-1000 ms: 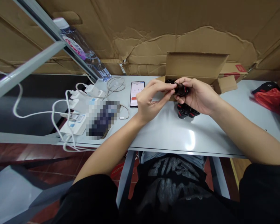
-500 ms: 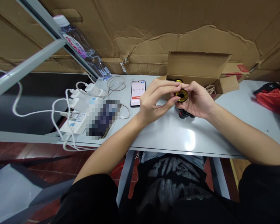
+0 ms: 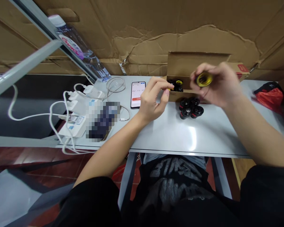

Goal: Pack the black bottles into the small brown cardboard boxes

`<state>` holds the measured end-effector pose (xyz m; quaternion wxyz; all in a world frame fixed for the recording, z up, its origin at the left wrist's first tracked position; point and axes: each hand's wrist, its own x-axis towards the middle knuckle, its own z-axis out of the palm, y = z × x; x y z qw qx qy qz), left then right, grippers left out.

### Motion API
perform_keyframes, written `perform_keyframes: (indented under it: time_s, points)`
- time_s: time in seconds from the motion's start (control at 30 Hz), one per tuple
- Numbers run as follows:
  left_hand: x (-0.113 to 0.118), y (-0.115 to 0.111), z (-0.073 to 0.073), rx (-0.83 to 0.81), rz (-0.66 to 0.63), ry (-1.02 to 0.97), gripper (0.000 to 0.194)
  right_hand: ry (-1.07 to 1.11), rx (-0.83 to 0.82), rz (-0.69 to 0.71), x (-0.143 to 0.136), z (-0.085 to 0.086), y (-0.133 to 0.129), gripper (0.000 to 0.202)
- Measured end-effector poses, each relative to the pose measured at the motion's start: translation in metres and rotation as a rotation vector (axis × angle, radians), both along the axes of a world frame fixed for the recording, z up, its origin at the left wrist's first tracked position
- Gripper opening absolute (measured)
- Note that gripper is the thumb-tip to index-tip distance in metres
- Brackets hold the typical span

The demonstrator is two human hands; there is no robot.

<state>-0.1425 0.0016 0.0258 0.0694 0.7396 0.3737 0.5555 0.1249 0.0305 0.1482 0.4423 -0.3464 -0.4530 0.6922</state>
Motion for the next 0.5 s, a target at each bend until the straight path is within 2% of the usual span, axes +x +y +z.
perform_keyframes:
  time_s: [0.03,0.07,0.13,0.2,0.3,0.4,0.5]
  points:
    - [0.000,0.003,-0.001,0.005,0.003,0.005,0.039,-0.040,-0.030,-0.112,0.017,0.010,0.004,0.057]
    - [0.000,0.005,-0.001,0.005,0.008,0.011,0.039,-0.061,-0.014,-0.279,0.036,0.017,0.008,0.061]
    - [-0.001,0.009,-0.001,-0.006,0.016,0.016,0.038,-0.090,0.016,-0.512,0.073,0.026,0.013,0.062]
    - [0.000,0.011,-0.001,-0.025,0.015,0.016,0.036,-0.181,0.072,-0.649,0.098,0.025,0.011,0.042]
    - [0.000,0.013,-0.002,-0.051,0.011,0.021,0.033,-0.347,0.159,-0.729,0.107,0.013,-0.001,0.044]
    - [0.001,0.014,-0.006,-0.049,0.004,0.037,0.031,-0.423,0.141,-0.834,0.114,-0.008,-0.012,0.045]
    - [0.000,0.013,-0.010,-0.028,-0.021,0.047,0.030,-0.451,0.059,-0.982,0.150,-0.036,-0.010,0.048]
